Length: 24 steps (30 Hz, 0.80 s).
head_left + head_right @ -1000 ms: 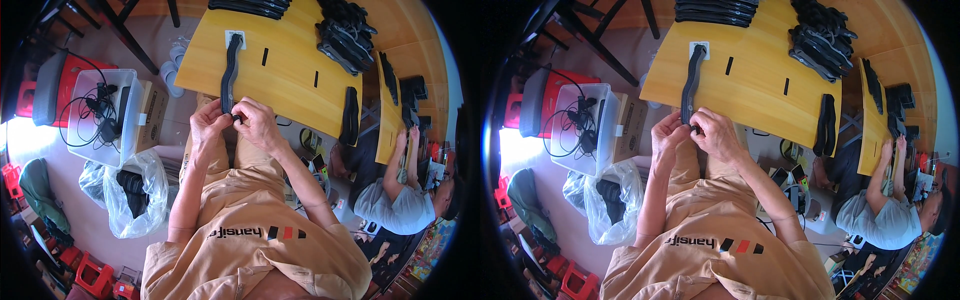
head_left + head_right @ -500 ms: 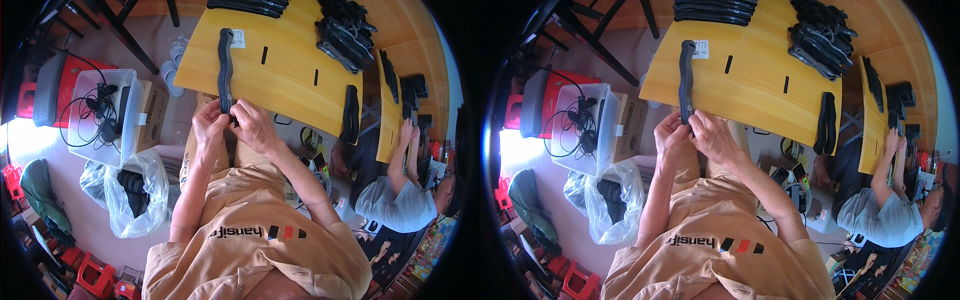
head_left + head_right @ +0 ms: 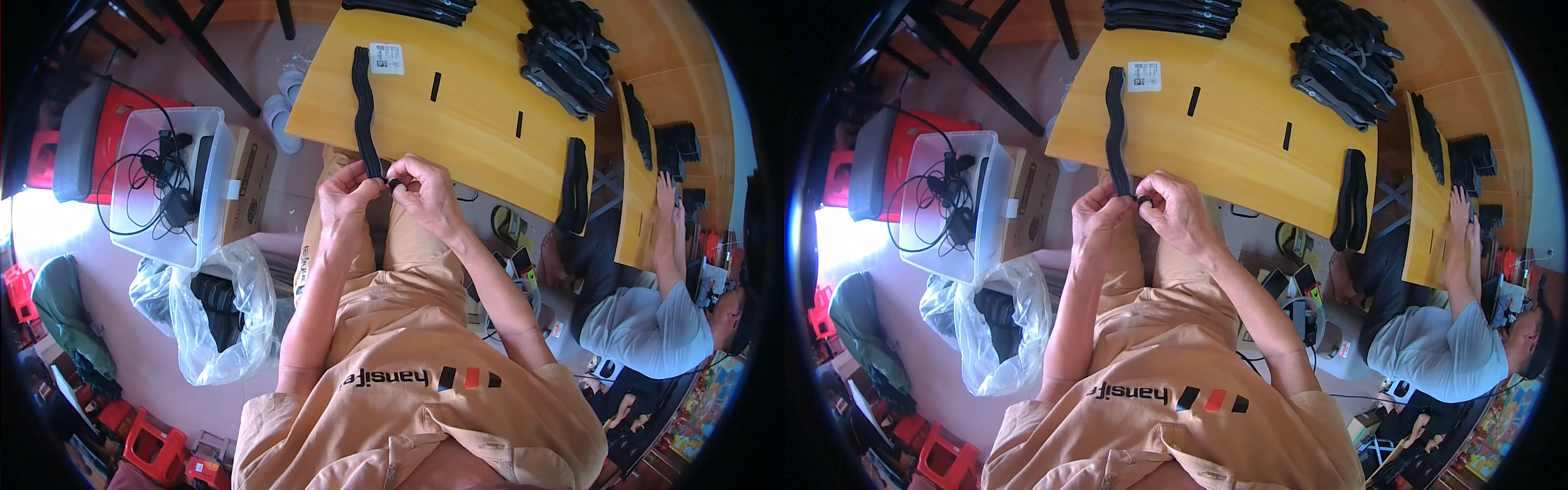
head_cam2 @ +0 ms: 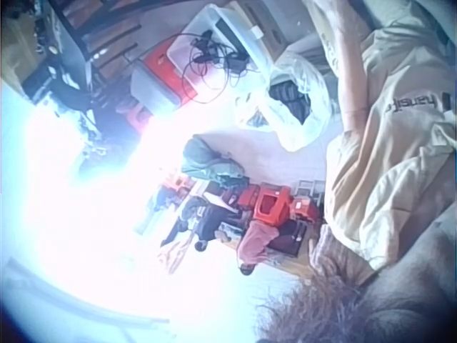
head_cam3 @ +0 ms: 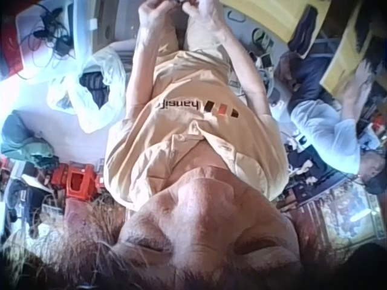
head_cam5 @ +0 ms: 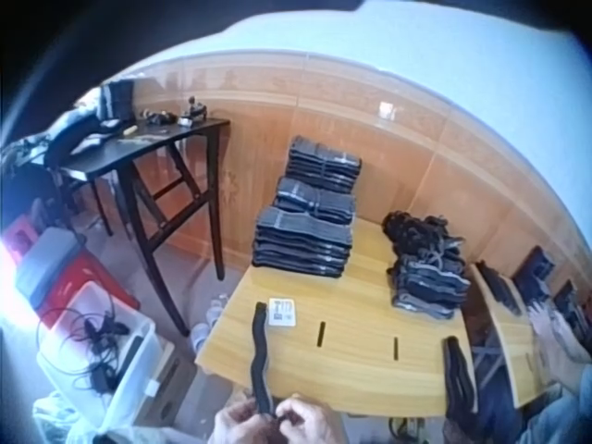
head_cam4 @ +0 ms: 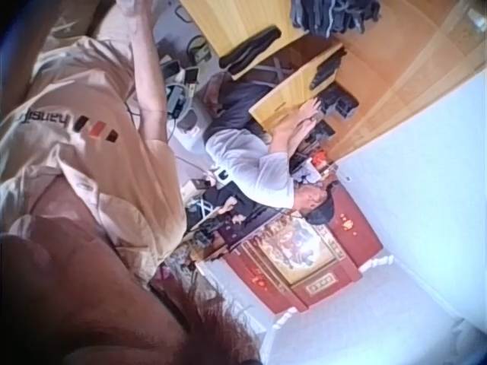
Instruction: The person is seen attaching plastic components to black textile straps and organizing them on a table.
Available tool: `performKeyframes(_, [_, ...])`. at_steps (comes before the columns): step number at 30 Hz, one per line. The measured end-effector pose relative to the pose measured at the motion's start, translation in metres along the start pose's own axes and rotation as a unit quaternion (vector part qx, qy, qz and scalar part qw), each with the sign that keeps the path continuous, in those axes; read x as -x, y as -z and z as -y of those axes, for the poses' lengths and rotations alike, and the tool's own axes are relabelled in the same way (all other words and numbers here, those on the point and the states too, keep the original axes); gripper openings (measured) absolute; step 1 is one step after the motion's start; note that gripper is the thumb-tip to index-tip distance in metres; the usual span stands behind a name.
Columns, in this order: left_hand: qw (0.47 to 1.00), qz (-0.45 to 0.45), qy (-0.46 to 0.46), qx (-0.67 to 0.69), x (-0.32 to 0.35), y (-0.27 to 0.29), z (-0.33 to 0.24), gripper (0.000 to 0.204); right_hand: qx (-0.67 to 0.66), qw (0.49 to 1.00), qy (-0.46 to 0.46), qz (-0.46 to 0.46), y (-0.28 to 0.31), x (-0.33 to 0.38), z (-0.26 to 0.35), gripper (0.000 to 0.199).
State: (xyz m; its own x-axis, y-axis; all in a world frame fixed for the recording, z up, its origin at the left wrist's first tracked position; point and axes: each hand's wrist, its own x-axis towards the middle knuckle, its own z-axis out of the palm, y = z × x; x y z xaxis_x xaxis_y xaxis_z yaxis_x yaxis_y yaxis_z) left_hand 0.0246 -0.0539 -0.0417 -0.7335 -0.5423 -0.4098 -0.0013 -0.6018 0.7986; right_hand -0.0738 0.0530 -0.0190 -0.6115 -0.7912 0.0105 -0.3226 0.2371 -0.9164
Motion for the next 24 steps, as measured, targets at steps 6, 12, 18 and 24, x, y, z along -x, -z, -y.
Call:
performKeyframes(6, [0.998, -0.005, -0.059, -0.026, 0.002, -0.007, 0.0, 0.033, 0.007, 0.999, 0.035, -0.015, 0.007, 0.002, 0.022, 0.012])
performKeyframes(12, [0.995, -0.012, -0.08, -0.052, 0.005, -0.012, 0.004, 0.031, 0.03, 0.999, -0.027, -0.006, 0.008, 0.0, 0.022, 0.011])
performKeyframes(18, [0.997, -0.014, -0.062, -0.041, 0.006, -0.01, 0.009, 0.031, 0.085, 0.996, -0.035, -0.013, 0.006, 0.003, 0.029, 0.011])
performKeyframes(24, [0.998, -0.016, -0.052, -0.014, 0.006, -0.012, 0.004, 0.032, 0.111, 0.992, 0.02, -0.061, 0.001, 0.006, 0.027, 0.014])
